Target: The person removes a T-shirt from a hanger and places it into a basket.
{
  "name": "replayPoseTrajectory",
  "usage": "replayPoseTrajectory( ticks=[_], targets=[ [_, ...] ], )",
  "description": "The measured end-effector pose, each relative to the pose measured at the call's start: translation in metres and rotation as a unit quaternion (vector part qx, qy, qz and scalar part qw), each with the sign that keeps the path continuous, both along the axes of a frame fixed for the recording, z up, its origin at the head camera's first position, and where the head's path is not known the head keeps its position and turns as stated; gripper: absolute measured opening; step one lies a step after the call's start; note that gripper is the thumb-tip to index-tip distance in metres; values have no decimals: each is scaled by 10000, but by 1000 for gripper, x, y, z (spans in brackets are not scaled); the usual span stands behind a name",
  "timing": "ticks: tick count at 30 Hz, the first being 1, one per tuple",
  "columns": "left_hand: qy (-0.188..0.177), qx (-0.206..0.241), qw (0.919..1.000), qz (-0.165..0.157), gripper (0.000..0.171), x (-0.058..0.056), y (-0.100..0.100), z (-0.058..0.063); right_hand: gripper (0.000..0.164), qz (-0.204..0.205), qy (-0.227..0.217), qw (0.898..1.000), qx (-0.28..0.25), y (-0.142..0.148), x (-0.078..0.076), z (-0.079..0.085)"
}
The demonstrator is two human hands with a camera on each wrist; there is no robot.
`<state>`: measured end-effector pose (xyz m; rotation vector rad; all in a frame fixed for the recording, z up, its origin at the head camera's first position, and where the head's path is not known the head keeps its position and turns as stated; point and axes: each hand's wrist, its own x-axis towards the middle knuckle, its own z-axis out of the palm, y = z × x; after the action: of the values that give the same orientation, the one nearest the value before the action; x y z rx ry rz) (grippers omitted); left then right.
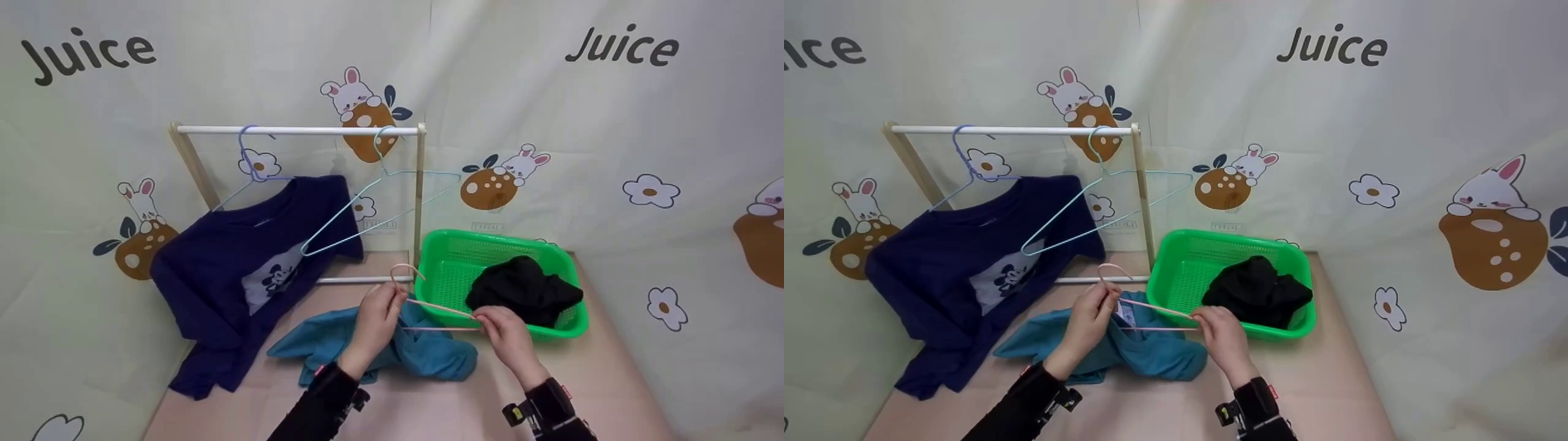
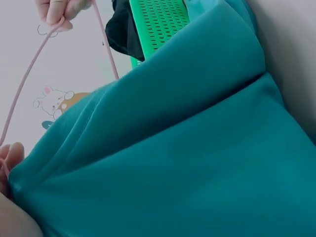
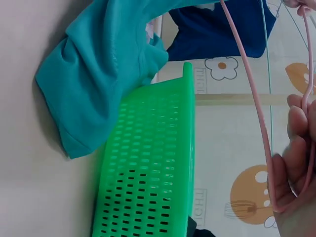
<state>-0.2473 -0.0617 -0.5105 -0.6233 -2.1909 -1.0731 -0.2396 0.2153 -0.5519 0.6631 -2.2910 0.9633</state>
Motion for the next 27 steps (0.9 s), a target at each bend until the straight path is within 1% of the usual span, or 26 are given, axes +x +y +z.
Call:
replayPoseTrajectory(
  ticks=[3,6,9,11,14,16,19,23,27],
  targets=[
    [65,-63,9993,-357,8,-1,-5,-1,16,-221,-15,9995,-215,7,-1,-1],
    [177,35,9980,-609,19,-2,-12,-4,15,-421,-132,9982,-404,18,0,-2],
    [224,224,9971,-698,25,-4,-19,-6,15,-551,-218,9968,-534,31,0,-2],
    [257,370,9966,-693,26,-4,-23,-6,16,-606,-244,9958,-634,39,0,-1],
    [295,575,9961,-593,28,-5,-28,-8,17,-688,-256,9945,-744,50,0,1],
    [355,654,9961,-464,27,-6,-31,-10,16,-748,-280,9937,-791,57,1,3],
    [333,691,9967,-247,28,-8,-36,-14,16,-891,-354,9922,-798,69,2,5],
    [222,708,9972,6,28,-12,-44,-21,16,-1205,-469,9885,-781,86,5,8],
    [160,672,9972,284,25,-16,-48,-31,14,-1560,-635,9822,-835,98,10,9]
  ],
)
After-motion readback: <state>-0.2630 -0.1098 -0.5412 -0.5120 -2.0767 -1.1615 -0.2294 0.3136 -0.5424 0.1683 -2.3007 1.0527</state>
